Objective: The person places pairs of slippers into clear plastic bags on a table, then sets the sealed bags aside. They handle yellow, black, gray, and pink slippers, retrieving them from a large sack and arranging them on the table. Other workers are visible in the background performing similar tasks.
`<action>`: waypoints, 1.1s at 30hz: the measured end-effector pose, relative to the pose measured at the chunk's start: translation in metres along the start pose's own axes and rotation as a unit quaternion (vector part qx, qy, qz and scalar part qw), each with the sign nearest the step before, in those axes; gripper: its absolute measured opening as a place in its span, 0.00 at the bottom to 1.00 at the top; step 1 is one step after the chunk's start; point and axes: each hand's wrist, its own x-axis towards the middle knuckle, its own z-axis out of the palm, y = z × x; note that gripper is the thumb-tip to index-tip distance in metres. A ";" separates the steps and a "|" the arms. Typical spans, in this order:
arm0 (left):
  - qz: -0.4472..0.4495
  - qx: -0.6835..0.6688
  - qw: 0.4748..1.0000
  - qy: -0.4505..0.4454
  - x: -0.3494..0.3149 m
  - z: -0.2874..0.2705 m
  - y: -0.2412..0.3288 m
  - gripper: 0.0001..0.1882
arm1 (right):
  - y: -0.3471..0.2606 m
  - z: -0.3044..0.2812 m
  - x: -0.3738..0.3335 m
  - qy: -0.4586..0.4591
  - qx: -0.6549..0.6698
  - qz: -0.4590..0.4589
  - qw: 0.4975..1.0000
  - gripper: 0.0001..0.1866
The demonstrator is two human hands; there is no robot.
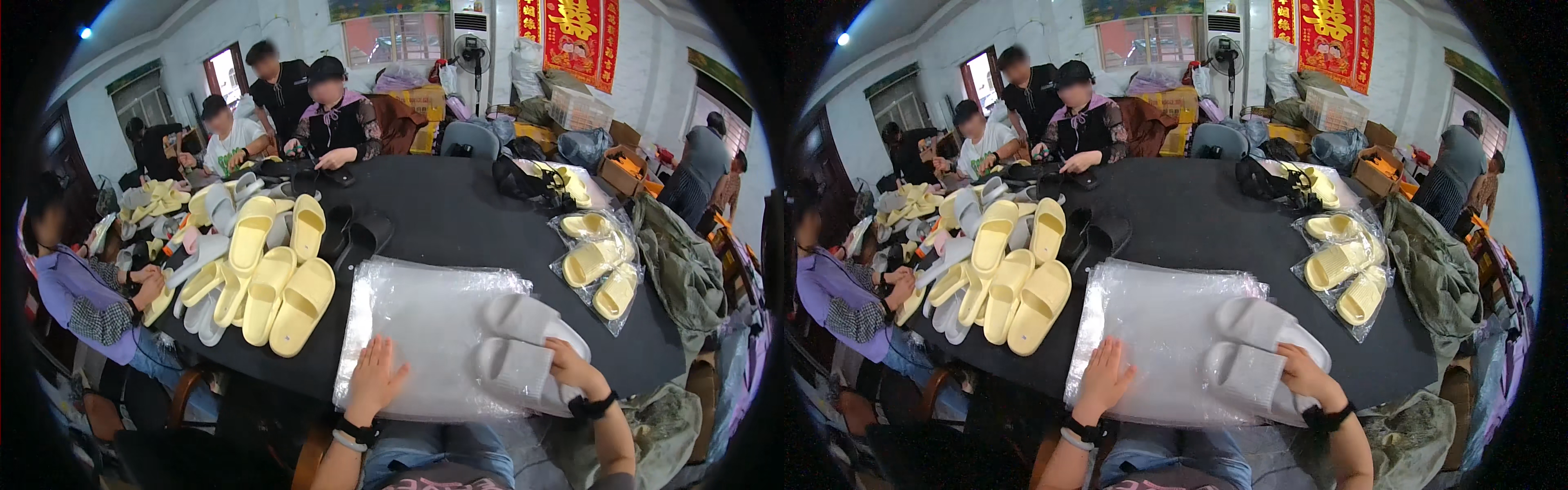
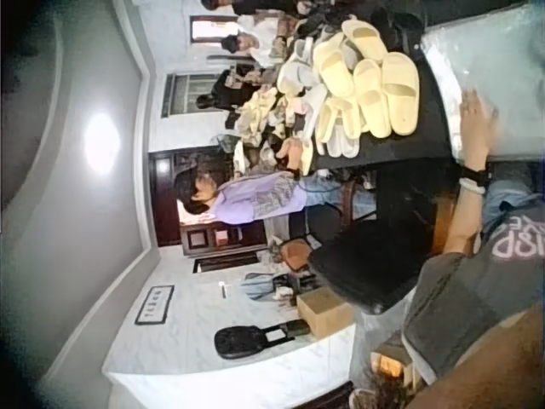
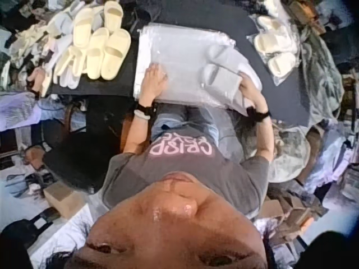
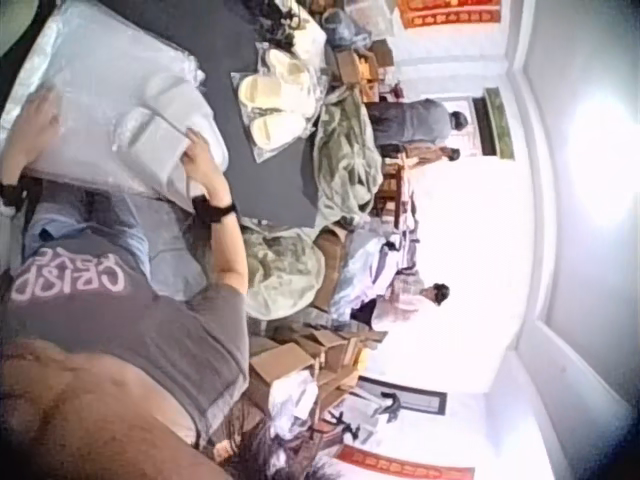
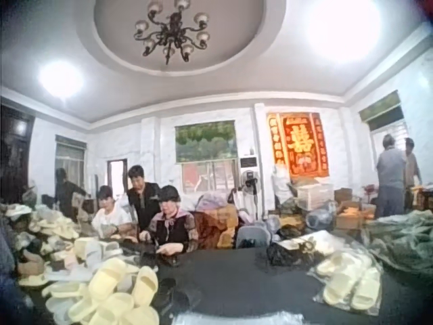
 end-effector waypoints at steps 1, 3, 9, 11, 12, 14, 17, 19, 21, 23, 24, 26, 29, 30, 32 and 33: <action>0.009 0.018 1.000 -0.005 0.002 -0.002 0.004 0.38 | 0.003 -0.008 -0.019 0.036 0.025 0.017 0.999 0.21; 0.025 0.054 0.998 -0.014 0.003 -0.011 0.014 0.39 | 0.000 -0.026 -0.053 0.089 0.041 0.105 0.990 0.23; 0.022 0.097 0.993 -0.066 0.004 -0.019 0.020 0.40 | -0.058 -0.048 -0.086 0.344 -0.063 0.189 0.918 0.22; 0.021 0.094 0.994 -0.057 0.004 -0.020 0.024 0.39 | -0.102 -0.039 -0.061 0.404 -0.068 0.174 0.895 0.21; 0.020 0.091 0.994 -0.052 0.005 -0.019 0.026 0.38 | -0.131 -0.036 -0.047 0.380 0.002 0.156 0.912 0.23; 0.045 0.089 0.995 -0.004 0.003 -0.013 0.027 0.37 | -0.171 -0.017 -0.009 0.339 -0.003 0.107 0.935 0.26; 0.007 -0.150 0.988 -0.028 -0.007 0.010 0.002 0.33 | -0.183 0.025 0.036 0.172 0.023 0.013 0.985 0.24; -0.070 -0.475 0.877 -0.007 -0.014 0.019 -0.006 0.32 | -0.186 0.055 0.065 0.111 0.007 0.013 0.994 0.13; -0.072 -0.514 0.854 -0.030 -0.019 0.030 -0.022 0.31 | -0.176 0.083 0.087 0.089 -0.031 0.045 0.995 0.09; -0.028 -0.304 0.951 -0.046 -0.017 0.026 -0.014 0.32 | -0.152 0.105 0.097 0.125 -0.087 0.094 0.984 0.09; 0.019 -0.054 0.997 -0.050 -0.005 0.010 0.004 0.32 | -0.139 0.114 0.095 0.138 -0.117 0.123 0.976 0.09; 0.073 0.207 0.975 -0.031 0.000 0.005 0.008 0.34 | -0.121 0.118 0.091 0.144 -0.126 0.156 0.969 0.10; 0.045 0.105 0.993 -0.001 0.000 -0.006 0.019 0.33 | -0.104 0.111 0.080 0.159 -0.109 0.176 0.965 0.11; 0.039 0.106 0.994 -0.010 0.000 -0.006 0.020 0.33 | -0.098 0.108 0.076 0.170 -0.099 0.175 0.965 0.11; 0.046 0.130 0.990 -0.008 0.002 -0.006 0.022 0.33 | -0.083 0.103 0.066 0.170 -0.115 0.202 0.958 0.11; 0.044 0.120 0.992 -0.013 0.000 -0.004 0.022 0.34 | -0.074 0.103 0.062 0.173 -0.121 0.211 0.954 0.11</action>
